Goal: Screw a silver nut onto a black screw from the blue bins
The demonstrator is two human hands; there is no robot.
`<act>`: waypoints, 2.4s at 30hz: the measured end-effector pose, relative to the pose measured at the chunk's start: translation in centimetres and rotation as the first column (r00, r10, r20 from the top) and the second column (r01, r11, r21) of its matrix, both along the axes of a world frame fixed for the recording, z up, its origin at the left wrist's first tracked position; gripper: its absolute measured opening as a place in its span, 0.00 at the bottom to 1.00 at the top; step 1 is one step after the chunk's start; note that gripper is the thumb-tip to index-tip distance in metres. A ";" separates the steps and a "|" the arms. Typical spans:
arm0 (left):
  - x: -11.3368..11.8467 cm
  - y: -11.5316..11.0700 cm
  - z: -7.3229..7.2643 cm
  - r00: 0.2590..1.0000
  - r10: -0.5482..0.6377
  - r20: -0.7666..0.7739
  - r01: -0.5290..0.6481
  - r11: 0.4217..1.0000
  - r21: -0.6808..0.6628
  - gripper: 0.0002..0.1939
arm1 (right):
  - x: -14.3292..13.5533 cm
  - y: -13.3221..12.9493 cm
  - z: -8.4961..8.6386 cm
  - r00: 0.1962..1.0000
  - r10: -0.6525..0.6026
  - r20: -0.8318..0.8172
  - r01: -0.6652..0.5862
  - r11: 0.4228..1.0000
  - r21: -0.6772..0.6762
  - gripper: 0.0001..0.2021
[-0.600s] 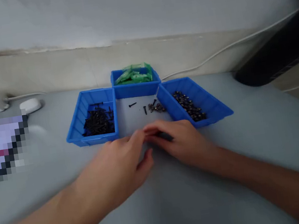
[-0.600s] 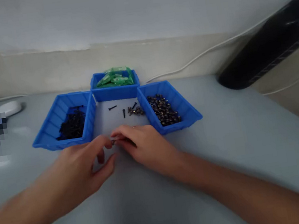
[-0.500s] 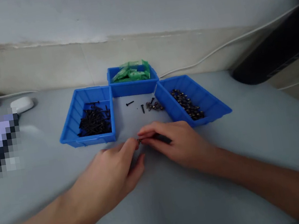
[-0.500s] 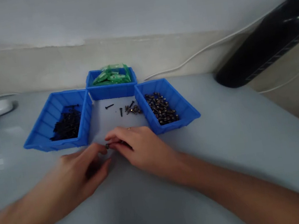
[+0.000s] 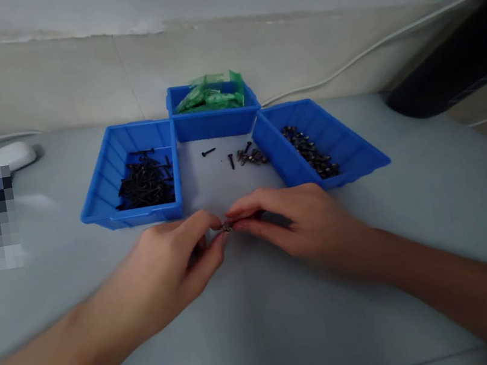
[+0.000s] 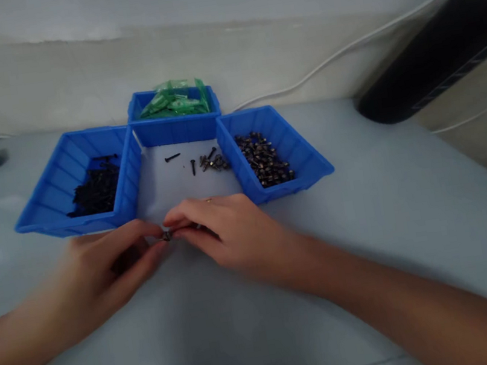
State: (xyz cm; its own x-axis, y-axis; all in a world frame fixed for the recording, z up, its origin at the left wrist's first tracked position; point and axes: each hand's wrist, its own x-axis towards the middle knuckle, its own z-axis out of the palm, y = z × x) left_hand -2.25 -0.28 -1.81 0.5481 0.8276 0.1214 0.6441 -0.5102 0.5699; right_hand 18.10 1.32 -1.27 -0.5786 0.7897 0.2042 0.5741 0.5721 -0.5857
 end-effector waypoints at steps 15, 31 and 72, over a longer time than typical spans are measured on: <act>-0.1 -0.1 0.0 0.999 -0.029 0.021 0.031 0.993 -0.110 0.03 | 0.2 0.1 -0.1 0.989 0.137 0.064 -0.141 0.988 0.068 0.08; 0.0 0.0 -0.2 0.995 -0.032 0.089 0.041 0.995 -0.093 0.04 | 0.3 -0.1 -0.1 0.980 0.122 0.158 -0.127 0.992 0.023 0.06; 0.2 -0.3 -0.2 0.990 -0.134 0.046 0.122 0.974 0.192 0.04 | 0.2 0.0 0.9 0.981 0.170 0.092 -0.161 0.982 -0.101 0.06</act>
State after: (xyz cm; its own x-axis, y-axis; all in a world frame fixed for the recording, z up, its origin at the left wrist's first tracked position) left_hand -2.02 -0.55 -2.02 0.6352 0.7102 0.3036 0.5348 -0.6880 0.4905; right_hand 18.25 1.28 -0.39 -0.7166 0.6940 0.0698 0.5340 0.6103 -0.5851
